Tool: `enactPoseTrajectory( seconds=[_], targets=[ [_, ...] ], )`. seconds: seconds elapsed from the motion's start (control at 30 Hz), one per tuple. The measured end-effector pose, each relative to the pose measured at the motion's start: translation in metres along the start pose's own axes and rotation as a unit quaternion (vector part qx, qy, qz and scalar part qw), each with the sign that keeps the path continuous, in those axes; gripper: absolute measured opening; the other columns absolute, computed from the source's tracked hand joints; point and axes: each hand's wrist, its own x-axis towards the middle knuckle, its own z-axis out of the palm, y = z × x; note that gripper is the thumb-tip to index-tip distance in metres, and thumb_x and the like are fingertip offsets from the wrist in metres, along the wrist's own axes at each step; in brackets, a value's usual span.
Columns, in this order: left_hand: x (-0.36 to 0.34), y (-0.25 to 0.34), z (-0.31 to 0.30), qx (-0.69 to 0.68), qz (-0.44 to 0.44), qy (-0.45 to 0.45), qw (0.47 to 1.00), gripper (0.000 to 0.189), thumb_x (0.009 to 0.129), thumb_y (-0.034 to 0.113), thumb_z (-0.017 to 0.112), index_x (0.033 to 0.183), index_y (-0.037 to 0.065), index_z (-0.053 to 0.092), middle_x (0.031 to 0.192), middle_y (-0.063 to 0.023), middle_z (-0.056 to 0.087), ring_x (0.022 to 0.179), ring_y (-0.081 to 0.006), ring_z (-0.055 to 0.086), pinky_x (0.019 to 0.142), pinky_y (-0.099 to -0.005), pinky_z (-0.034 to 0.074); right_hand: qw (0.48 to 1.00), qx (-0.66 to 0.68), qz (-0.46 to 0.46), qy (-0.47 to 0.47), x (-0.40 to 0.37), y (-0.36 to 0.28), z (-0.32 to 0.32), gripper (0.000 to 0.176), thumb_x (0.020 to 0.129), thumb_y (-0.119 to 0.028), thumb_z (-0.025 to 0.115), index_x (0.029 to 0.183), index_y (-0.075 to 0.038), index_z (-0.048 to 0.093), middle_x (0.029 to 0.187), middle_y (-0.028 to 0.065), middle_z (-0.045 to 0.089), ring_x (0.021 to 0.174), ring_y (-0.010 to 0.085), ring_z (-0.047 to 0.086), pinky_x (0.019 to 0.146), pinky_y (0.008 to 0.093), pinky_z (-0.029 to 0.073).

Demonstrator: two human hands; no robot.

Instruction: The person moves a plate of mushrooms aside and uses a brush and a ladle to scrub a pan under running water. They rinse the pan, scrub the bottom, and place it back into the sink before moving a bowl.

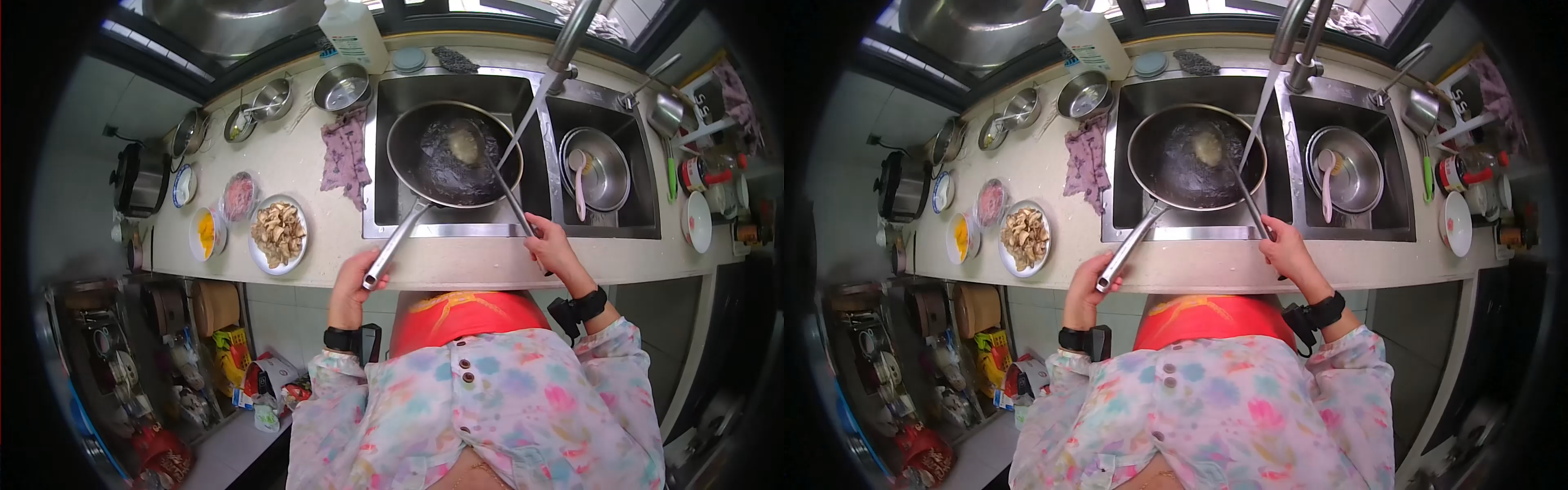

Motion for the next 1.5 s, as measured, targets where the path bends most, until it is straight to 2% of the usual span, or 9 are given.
enactPoseTrajectory(
  seconds=[0.1,0.2,0.47,0.67,0.73,0.9,1.13,1.27,1.5],
  targets=[
    [0.007,-0.018,0.018,-0.075,-0.034,-0.104,0.991,0.030,0.091,0.027,0.045,0.102,0.002,0.058,0.070,-0.0054,0.061,0.052,-0.0079,0.056,0.040,-0.0158,0.042,0.994,0.074,0.038,-0.073,-0.012,-0.014,-0.014,0.056,0.073,-0.001,0.056,0.128,0.003,0.043,0.063,0.0039,0.054,0.048,0.0100,0.050,0.041,0.0256,0.040],
    [-0.026,0.001,0.071,-0.140,0.001,-0.182,0.973,0.039,0.093,0.022,0.035,0.117,-0.004,0.050,0.064,0.0052,0.044,0.043,-0.0007,0.036,0.036,-0.0142,0.030,0.986,0.105,0.083,-0.097,-0.028,-0.033,-0.031,0.058,0.073,0.001,0.057,0.128,0.003,0.041,0.064,0.0047,0.054,0.045,0.0092,0.049,0.034,0.0231,0.037],
    [-0.026,0.005,0.107,-0.352,-0.083,-0.286,0.887,0.027,0.087,0.009,0.046,0.112,-0.002,0.045,0.075,0.0013,0.042,0.053,-0.0009,0.036,0.041,-0.0141,0.031,0.980,0.158,0.091,-0.077,-0.024,-0.034,-0.038,0.061,0.074,0.002,0.059,0.131,0.004,0.036,0.073,0.0071,0.057,0.047,0.0098,0.051,0.033,0.0223,0.038],
    [-0.086,0.069,0.141,-0.128,0.005,-0.231,0.964,0.013,0.088,0.010,0.047,0.096,0.001,0.050,0.070,0.0025,0.042,0.058,-0.0029,0.040,0.049,-0.0162,0.033,0.972,0.187,0.085,-0.109,-0.035,-0.033,-0.049,0.061,0.075,0.001,0.061,0.131,0.003,0.036,0.071,0.0050,0.056,0.049,0.0092,0.051,0.035,0.0224,0.039],
    [-0.090,0.089,0.160,-0.059,-0.057,-0.160,0.984,0.015,0.073,0.000,0.052,0.086,0.003,0.044,0.061,0.0007,0.041,0.047,-0.0069,0.040,0.041,-0.0206,0.033,0.973,0.191,0.071,-0.109,-0.042,-0.026,-0.051,0.059,0.076,0.000,0.060,0.130,0.004,0.037,0.069,0.0038,0.054,0.049,0.0084,0.050,0.035,0.0223,0.038],
    [-0.082,0.101,0.165,0.148,-0.067,-0.101,0.982,0.022,0.070,-0.001,0.053,0.088,0.004,0.042,0.055,-0.0019,0.042,0.040,-0.0090,0.043,0.033,-0.0252,0.038,0.977,0.168,0.043,-0.122,-0.051,-0.019,-0.055,0.057,0.077,0.001,0.058,0.131,0.004,0.037,0.066,0.0025,0.052,0.045,0.0059,0.047,0.036,0.0202,0.037],
    [-0.071,0.091,0.142,0.069,-0.065,-0.157,0.983,0.045,0.073,0.003,0.050,0.117,0.000,0.044,0.073,-0.0050,0.047,0.042,-0.0047,0.037,0.032,-0.0188,0.030,0.955,0.269,0.073,-0.101,-0.046,-0.013,-0.047,0.061,0.078,0.000,0.058,0.134,0.001,0.034,0.064,0.0017,0.051,0.045,0.0072,0.047,0.037,0.0216,0.038],
    [-0.048,0.062,0.122,0.029,-0.087,-0.170,0.981,0.045,0.076,0.003,0.051,0.120,0.000,0.043,0.071,-0.0023,0.047,0.047,-0.0033,0.039,0.036,-0.0168,0.030,0.942,0.313,0.073,-0.101,-0.031,-0.002,-0.030,0.065,0.075,0.000,0.057,0.134,0.005,0.030,0.071,0.0055,0.053,0.051,0.0105,0.051,0.038,0.0257,0.039],
    [-0.003,0.030,0.076,0.338,-0.021,-0.083,0.937,0.055,0.080,0.010,0.059,0.131,0.007,0.038,0.070,-0.0013,0.050,0.050,-0.0067,0.049,0.038,-0.0203,0.039,0.958,0.255,0.014,-0.129,0.003,0.009,0.005,0.062,0.084,-0.014,0.059,0.135,0.005,0.029,0.072,0.0046,0.056,0.050,0.0094,0.051,0.039,0.0228,0.041]
  ],
)
